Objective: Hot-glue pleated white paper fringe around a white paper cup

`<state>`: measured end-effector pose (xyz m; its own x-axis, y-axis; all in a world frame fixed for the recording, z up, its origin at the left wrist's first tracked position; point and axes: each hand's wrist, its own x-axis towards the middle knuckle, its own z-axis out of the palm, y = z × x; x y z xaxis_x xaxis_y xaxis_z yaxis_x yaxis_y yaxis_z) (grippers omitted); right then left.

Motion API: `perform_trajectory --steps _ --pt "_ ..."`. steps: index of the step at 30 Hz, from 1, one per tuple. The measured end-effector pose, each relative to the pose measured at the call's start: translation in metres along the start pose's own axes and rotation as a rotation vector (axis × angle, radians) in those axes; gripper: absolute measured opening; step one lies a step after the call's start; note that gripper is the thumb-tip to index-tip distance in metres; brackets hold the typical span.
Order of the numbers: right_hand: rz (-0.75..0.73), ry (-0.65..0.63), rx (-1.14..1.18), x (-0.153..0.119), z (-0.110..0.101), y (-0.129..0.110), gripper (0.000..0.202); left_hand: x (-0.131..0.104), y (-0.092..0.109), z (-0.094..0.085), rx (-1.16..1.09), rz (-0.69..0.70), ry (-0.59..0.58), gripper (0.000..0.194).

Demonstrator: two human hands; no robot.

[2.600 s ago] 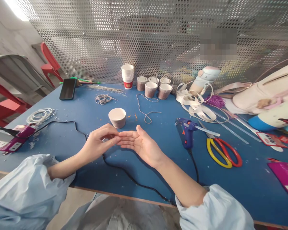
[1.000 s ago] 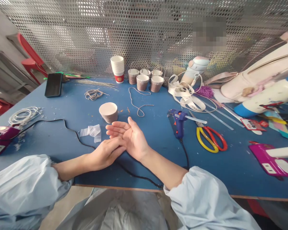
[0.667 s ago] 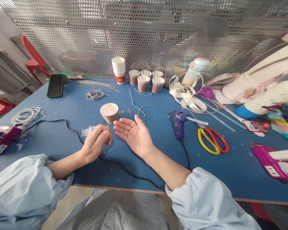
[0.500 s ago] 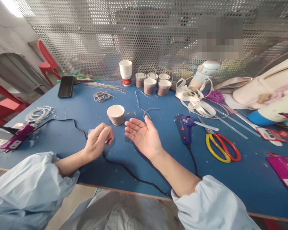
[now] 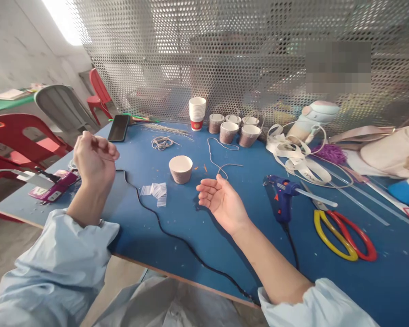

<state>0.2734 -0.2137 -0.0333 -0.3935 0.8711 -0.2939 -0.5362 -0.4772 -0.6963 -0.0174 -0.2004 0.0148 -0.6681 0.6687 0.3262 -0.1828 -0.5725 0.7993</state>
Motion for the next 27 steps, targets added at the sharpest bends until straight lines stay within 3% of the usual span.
perform_trajectory --steps 5,10,12,14,16,18,20,23,27 --pt "0.018 0.042 0.032 0.003 -0.004 -0.002 0.027 0.027 0.001 -0.022 0.036 -0.019 0.097 0.018" --pt "0.03 0.077 0.029 0.004 -0.003 -0.002 0.023 0.058 0.018 -0.035 0.306 -0.005 -0.069 0.018" --pt "0.039 0.101 0.025 0.004 -0.002 -0.002 0.025 0.076 0.028 -0.043 0.533 0.074 -0.089 0.023" --pt "0.049 0.12 0.027 0.005 -0.003 -0.001 0.026 0.095 0.034 -0.054 0.904 0.142 -0.075 0.028" --pt "0.051 0.119 0.027 0.006 -0.005 0.0 0.025 0.109 0.037 -0.066 1.343 0.124 -0.155 0.032" --pt "0.041 0.106 0.016 0.008 -0.007 0.0 0.021 0.117 0.036 -0.077 1.558 0.049 -0.247 0.026" --pt "0.03 0.104 0.004 0.01 -0.008 0.0 0.019 0.121 0.034 -0.086 1.622 -0.028 -0.324 0.015" --pt "0.041 0.138 0.002 0.01 -0.007 -0.001 0.021 0.123 0.031 -0.092 1.686 -0.089 -0.416 0.029" --pt "0.059 0.173 0.002 0.009 -0.004 -0.002 0.025 0.126 0.03 -0.092 1.752 -0.052 -0.403 0.01"
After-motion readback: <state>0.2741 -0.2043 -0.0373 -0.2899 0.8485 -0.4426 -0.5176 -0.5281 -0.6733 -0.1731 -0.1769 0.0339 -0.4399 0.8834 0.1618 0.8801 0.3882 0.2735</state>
